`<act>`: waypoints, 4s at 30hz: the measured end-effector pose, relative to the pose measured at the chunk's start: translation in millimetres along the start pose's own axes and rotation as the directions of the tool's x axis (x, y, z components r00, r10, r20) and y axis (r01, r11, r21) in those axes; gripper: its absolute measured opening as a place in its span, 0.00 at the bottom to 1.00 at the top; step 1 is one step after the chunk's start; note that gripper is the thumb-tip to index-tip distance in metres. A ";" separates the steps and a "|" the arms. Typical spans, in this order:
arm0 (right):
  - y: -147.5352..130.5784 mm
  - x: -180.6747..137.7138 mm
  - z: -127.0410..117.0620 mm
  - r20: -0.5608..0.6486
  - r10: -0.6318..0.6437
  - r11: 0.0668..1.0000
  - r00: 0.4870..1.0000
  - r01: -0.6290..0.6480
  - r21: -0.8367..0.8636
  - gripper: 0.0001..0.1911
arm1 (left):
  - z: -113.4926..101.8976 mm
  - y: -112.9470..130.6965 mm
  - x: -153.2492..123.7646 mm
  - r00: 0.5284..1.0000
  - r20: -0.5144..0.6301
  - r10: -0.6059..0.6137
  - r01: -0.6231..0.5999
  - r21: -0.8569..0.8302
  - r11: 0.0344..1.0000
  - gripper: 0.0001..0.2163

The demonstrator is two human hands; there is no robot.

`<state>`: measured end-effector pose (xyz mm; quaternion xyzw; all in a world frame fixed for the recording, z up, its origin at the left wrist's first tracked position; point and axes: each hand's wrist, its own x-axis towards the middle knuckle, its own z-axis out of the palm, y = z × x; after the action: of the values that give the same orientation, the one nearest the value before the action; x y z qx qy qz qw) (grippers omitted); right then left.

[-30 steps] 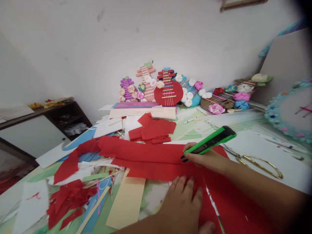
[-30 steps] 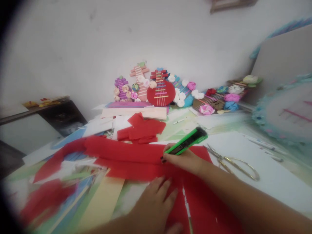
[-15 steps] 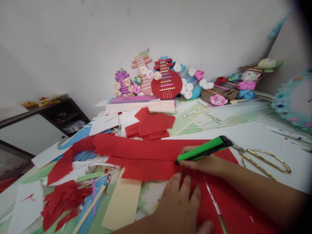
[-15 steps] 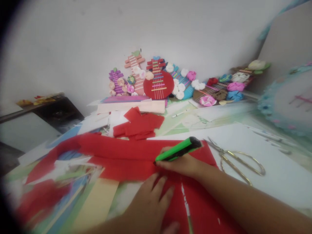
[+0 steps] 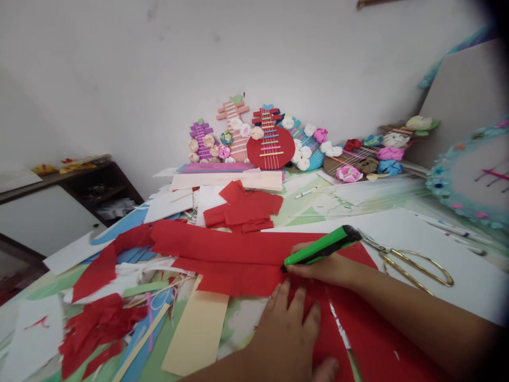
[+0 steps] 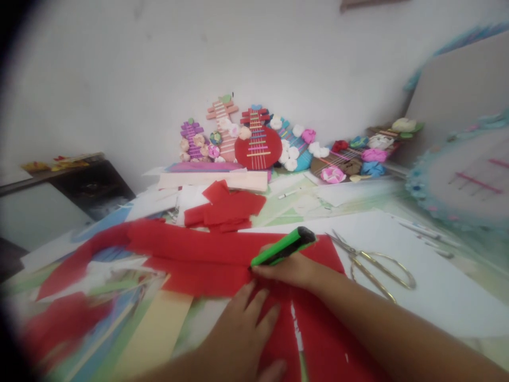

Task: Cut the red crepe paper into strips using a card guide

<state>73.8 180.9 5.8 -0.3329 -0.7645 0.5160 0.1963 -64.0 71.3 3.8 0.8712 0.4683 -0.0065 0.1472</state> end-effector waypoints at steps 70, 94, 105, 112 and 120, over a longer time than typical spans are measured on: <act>5.0 -1.1 1.2 -0.033 0.036 0.996 0.999 -0.034 0.077 0.10 | 4.0 -2.1 0.4 1.000 -0.004 0.020 -0.019 0.046 0.999 0.29; 3.9 -2.5 1.6 -0.045 -0.003 1.000 0.999 0.004 0.018 0.09 | -1.0 0.7 0.4 1.000 0.017 0.013 -0.014 0.052 0.999 0.29; 5.7 -3.5 1.7 -0.075 -0.013 0.999 0.997 0.009 -0.053 0.09 | 0.8 -0.7 1.2 1.000 -0.014 0.026 -0.025 0.064 0.998 0.28; 7.2 -7.1 2.4 -0.203 0.104 0.991 0.974 -0.084 0.107 0.20 | 8.4 -8.8 -0.8 0.975 -0.214 0.062 -0.030 0.146 0.989 0.25; 9.3 -5.2 -1.7 -0.169 0.083 0.989 0.982 -0.060 0.136 0.09 | -71.3 -27.5 -28.4 0.840 -0.495 -0.221 0.298 0.082 0.951 0.15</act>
<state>81.4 180.6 -1.9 -0.3905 -0.6965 0.5404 0.2651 -111.4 81.2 69.3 0.7825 0.6019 0.1531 -0.0442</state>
